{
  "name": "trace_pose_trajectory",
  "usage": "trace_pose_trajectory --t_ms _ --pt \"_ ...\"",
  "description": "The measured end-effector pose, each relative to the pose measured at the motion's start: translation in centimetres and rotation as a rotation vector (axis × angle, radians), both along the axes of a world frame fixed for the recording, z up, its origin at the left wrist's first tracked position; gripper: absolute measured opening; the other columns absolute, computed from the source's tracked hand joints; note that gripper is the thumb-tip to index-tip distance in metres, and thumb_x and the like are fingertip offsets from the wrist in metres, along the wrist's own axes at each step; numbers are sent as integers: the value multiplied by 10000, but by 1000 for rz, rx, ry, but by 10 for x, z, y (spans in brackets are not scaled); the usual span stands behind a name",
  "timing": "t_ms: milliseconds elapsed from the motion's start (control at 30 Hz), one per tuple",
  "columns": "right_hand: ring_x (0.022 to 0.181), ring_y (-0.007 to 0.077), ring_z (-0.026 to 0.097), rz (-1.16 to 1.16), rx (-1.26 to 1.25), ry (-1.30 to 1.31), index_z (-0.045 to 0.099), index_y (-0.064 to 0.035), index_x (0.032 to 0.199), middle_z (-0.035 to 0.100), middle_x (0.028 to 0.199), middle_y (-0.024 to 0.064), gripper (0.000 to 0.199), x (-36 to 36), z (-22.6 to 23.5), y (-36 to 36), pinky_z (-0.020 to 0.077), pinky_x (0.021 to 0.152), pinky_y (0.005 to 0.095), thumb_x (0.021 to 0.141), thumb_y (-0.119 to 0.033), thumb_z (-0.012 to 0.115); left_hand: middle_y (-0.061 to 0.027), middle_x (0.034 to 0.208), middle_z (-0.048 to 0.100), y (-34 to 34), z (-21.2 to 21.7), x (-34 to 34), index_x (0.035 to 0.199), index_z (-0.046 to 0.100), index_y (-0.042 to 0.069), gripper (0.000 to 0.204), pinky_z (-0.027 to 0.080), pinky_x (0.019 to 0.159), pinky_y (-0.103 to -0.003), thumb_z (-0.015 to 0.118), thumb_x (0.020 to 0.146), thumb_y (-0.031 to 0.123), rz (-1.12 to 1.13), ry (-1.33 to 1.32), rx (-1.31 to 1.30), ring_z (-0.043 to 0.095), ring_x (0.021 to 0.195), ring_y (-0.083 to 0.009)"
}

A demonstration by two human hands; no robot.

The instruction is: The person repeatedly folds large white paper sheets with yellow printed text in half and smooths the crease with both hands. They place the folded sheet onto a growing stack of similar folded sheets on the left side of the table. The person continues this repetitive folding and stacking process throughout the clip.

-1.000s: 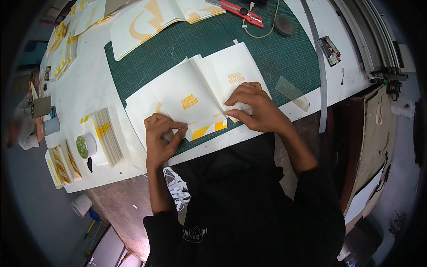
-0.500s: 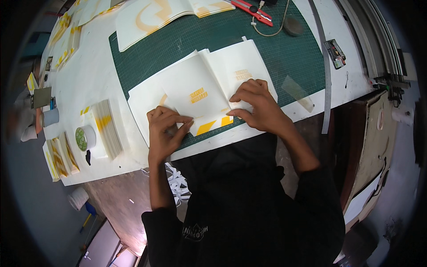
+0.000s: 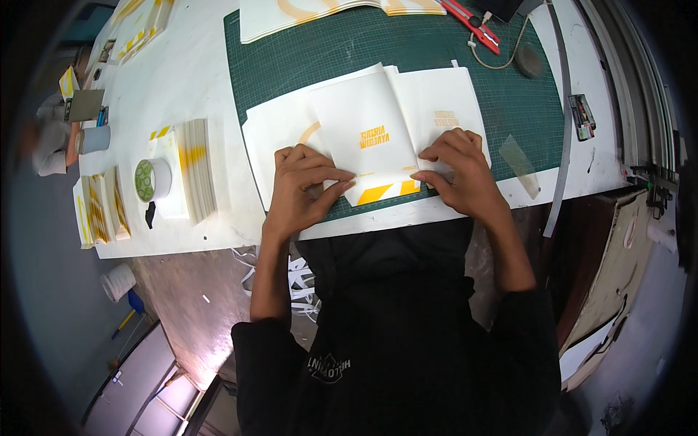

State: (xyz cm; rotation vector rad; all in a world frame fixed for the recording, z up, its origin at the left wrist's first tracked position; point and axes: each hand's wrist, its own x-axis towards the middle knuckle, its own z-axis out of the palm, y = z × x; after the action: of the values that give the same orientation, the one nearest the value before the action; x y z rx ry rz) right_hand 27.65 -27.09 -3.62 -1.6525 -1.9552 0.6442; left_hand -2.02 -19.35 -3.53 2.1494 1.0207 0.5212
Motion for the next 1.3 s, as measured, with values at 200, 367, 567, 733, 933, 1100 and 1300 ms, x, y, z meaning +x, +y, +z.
trace_pose_trajectory --t_ms 200,367,567,733,933,1100,1300 --pt "1066 282 598 12 -14 4 752 -59 1040 658 1015 99 273 3 -5 -1 369 1093 465 836 -182 885 23 838 710 0 -7 -2 963 865 153 213 336 995 -382 928 760 162 -7 -12 71 584 931 -164" --pt "1088 292 590 24 -33 -2 749 -60 1050 660 1034 112 258 3 -5 -1 365 1103 477 861 -184 872 19 837 705 -1 -6 -2 953 861 150 212 342 988 -384 932 755 177 0 -9 82 584 924 -167" --pt "1074 282 591 21 -23 12 750 -69 1054 651 1009 102 254 3 -4 -1 353 1098 485 856 -169 872 6 987 714 1 -7 -5 1018 846 154 272 344 990 -397 926 763 206 -29 47 82 575 975 -196" --pt "1003 240 601 -42 -11 -31 762 -59 1034 653 962 58 296 -4 1 -1 332 1079 451 792 -151 904 -151 1450 576 -6 9 4 1246 771 163 502 290 1160 -482 918 773 248 77 239 211 508 1320 -348" --pt "946 211 609 -101 -4 -18 753 -69 1008 659 918 37 311 -4 -2 7 345 1021 440 764 -157 925 -235 1604 426 -3 3 3 1388 677 162 635 141 1291 -626 892 797 251 38 255 120 335 1526 -441" --pt "840 195 617 -162 128 -32 746 -88 976 651 820 9 358 0 -16 82 384 936 423 730 -236 958 -231 1620 403 -2 4 2 1403 663 168 635 148 1293 -630 882 812 246 12 272 112 312 1536 -450" --pt "752 169 604 -193 -46 -44 738 -82 976 672 798 14 359 1 -9 163 509 805 373 790 -317 937 -260 1591 417 -1 12 6 1419 677 149 661 145 1288 -633 888 802 252 15 273 123 328 1518 -439"
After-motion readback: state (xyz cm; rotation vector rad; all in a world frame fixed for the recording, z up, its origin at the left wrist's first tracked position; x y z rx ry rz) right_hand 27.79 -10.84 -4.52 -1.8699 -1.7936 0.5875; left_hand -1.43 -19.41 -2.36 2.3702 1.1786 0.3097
